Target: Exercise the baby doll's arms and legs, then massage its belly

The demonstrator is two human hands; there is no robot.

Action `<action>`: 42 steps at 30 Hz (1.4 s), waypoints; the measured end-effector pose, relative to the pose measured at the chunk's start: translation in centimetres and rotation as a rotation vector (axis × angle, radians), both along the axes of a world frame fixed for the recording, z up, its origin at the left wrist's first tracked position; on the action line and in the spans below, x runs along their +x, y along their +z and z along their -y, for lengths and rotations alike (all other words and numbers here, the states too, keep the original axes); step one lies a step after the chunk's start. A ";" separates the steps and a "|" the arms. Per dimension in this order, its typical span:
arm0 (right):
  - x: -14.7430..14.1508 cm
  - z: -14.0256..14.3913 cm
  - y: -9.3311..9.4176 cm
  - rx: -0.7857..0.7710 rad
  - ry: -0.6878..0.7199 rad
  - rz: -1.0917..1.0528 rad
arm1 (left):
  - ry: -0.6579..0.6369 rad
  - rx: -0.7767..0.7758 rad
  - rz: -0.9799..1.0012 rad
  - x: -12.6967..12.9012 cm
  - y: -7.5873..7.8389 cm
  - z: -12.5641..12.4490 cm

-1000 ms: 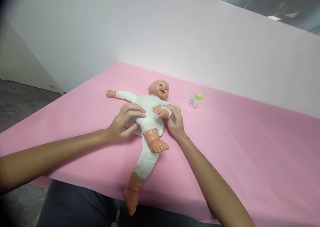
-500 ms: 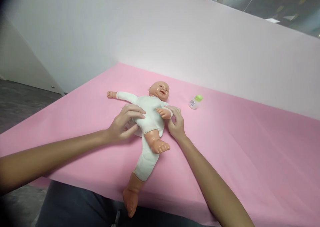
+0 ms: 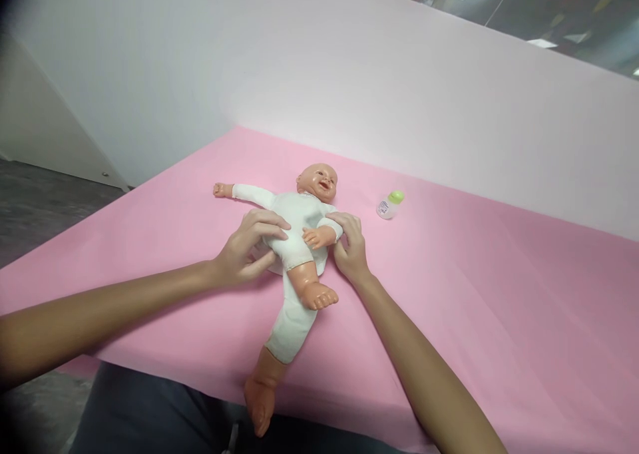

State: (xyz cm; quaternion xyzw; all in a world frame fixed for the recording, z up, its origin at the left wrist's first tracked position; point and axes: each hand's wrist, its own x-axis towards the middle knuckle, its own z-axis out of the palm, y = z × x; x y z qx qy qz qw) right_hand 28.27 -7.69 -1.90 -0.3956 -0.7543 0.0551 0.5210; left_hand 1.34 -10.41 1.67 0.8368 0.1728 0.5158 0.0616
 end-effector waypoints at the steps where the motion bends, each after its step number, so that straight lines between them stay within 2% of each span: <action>1: 0.0 0.0 0.1 0.002 -0.004 0.016 | 0.002 -0.006 0.000 0.0 0.0 0.0; 14: -0.2 0.1 0.2 0.008 -0.001 0.016 | 0.017 0.008 -0.019 0.0 0.2 0.1; 21: 0.0 0.2 0.0 -0.046 0.006 -0.053 | 0.016 0.032 -0.014 0.0 0.3 0.3; 27: 0.2 0.1 -0.3 -0.059 -0.011 -0.028 | 0.010 0.026 -0.020 -0.1 0.4 0.0; 36: 0.1 -0.1 -0.5 -0.075 0.039 -0.129 | -0.004 0.043 -0.013 -0.1 0.2 0.1; 42: 0.3 -0.1 -0.4 -0.081 0.034 -0.063 | -0.003 0.014 -0.023 -0.1 0.4 0.0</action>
